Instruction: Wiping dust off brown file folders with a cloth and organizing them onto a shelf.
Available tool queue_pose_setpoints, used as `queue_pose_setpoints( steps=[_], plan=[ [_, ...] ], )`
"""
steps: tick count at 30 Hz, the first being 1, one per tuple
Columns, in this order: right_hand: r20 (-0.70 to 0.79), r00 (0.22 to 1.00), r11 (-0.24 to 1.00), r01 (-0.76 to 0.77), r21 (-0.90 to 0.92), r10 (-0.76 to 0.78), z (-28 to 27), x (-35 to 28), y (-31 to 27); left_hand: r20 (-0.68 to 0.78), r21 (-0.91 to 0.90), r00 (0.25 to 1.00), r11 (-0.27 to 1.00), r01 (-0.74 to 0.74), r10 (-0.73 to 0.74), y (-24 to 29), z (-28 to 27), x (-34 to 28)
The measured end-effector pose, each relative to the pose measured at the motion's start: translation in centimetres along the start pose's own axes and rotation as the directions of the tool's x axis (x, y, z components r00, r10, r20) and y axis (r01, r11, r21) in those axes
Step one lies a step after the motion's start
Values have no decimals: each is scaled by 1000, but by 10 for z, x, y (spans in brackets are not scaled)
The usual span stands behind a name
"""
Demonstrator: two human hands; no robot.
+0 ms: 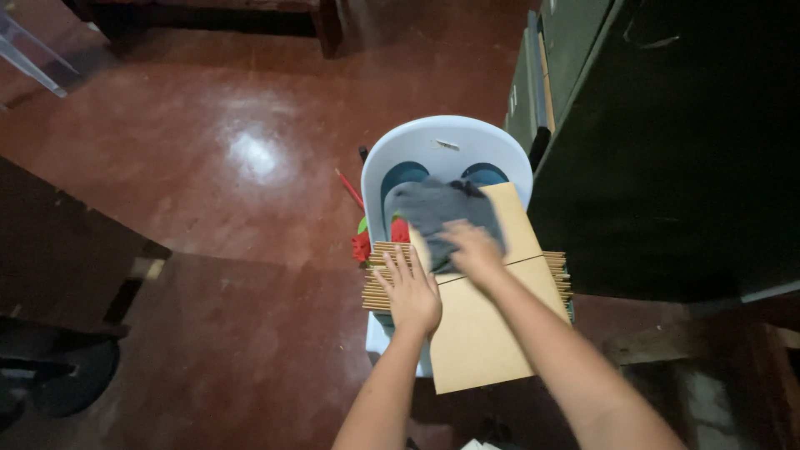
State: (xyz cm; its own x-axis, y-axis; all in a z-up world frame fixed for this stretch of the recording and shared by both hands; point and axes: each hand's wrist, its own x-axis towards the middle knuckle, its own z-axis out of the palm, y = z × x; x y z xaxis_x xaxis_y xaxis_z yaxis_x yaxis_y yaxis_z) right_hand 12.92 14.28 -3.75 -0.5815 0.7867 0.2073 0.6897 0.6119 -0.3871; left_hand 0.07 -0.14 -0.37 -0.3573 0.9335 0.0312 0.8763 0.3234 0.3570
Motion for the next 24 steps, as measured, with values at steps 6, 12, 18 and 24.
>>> queue_pose_setpoints(
  steps=[6,12,18,24],
  plan=[
    [-309,918,949,-295,-112,249,-35,-56,129,15,-20,1000,1000,-7,7,1,-8,-5],
    [-518,795,933,-361,15,316,-96,-136,67,46,4,999,1000,19,-19,1,-5,-1],
    [-205,895,865,-439,-244,396,-73,-186,-20,15,-23,1000,1000,3,-2,0,-9,-7],
    [-29,911,860,-399,-319,412,-79,-181,9,-101,-113,995,993,-28,16,-8,8,-4]
  ],
)
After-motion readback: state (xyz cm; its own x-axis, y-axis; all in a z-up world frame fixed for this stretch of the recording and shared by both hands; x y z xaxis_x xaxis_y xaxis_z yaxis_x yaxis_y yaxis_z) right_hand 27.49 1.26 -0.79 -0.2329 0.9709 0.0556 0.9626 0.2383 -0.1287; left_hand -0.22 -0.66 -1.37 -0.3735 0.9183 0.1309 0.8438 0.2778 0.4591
